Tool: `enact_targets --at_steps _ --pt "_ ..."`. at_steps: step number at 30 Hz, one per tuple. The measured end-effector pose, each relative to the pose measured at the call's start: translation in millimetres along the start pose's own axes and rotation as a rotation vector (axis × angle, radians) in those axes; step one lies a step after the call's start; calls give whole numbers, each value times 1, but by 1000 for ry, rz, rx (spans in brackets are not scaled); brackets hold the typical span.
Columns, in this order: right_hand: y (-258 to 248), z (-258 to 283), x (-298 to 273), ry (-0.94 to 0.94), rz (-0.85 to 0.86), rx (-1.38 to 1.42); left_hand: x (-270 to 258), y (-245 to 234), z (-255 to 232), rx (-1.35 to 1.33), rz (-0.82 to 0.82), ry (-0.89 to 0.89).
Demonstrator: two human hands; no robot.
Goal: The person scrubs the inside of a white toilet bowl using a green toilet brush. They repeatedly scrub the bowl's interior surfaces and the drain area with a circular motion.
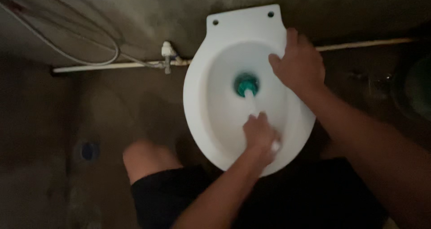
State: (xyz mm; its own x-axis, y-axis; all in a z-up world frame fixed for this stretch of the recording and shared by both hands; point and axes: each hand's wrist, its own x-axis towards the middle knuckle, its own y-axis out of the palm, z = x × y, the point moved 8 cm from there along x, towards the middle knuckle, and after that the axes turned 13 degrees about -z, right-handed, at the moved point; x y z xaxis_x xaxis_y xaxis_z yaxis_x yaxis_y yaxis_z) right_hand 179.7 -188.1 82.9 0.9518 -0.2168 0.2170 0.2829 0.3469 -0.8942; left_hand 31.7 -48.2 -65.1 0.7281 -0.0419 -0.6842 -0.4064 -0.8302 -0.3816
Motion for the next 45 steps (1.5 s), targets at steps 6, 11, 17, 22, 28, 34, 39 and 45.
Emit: enact_targets --at_steps 6,11,17,22,28,34,39,45 --pt "-3 -2 -5 4 7 -12 -23 6 -3 -746 142 -250" --pt "4 -5 0 -8 -7 -11 -34 -28 -19 722 -177 1161" --pt "7 -5 -1 -7 -2 -20 65 -70 20 1201 194 1078" --pt "5 -8 -2 -10 -42 13 78 -83 33 1201 -34 760" --pt "4 -7 -3 -5 -23 8 8 -26 37 -295 -302 -186" --pt "-1 -4 -6 -27 -33 29 5 29 4 -1205 -9 -460" --pt "-4 -3 0 -28 -57 70 17 0 17 -939 71 -277" --pt "3 -6 0 14 -26 46 46 -75 -1 992 -57 543"
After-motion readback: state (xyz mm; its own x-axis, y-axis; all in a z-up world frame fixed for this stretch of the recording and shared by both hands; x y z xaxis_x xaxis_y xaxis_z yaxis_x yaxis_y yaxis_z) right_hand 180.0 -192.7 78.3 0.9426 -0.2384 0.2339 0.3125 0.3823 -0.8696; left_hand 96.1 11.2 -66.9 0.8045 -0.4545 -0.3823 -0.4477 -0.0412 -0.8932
